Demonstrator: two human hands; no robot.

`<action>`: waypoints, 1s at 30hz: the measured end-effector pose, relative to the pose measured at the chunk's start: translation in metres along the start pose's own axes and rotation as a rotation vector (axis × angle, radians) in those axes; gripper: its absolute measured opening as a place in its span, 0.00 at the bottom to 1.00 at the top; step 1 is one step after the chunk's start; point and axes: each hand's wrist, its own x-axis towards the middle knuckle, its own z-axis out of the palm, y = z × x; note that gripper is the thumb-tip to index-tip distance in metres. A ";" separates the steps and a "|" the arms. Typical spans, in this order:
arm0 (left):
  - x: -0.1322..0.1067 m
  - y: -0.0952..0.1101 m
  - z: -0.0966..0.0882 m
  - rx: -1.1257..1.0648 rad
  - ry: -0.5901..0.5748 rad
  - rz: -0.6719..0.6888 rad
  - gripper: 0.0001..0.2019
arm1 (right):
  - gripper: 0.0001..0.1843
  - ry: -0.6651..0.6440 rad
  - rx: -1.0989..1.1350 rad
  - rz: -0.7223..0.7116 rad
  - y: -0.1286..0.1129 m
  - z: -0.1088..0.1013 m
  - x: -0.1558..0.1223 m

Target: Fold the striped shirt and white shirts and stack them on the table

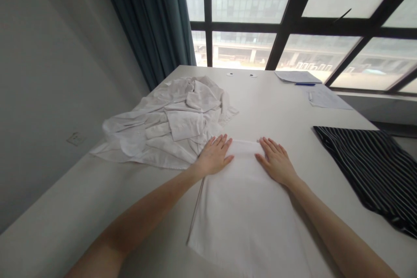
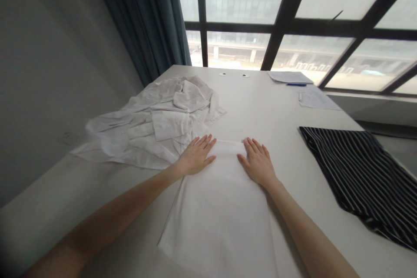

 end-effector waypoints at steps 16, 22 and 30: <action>-0.001 -0.002 0.007 -0.015 0.069 0.005 0.30 | 0.22 0.131 0.630 0.419 0.010 -0.031 0.009; -0.002 -0.002 0.004 -0.041 0.076 0.002 0.29 | 0.29 0.015 1.191 0.511 0.003 -0.035 0.009; 0.008 -0.011 -0.018 -0.261 0.142 0.038 0.24 | 0.27 -0.017 1.211 0.331 -0.018 -0.077 0.001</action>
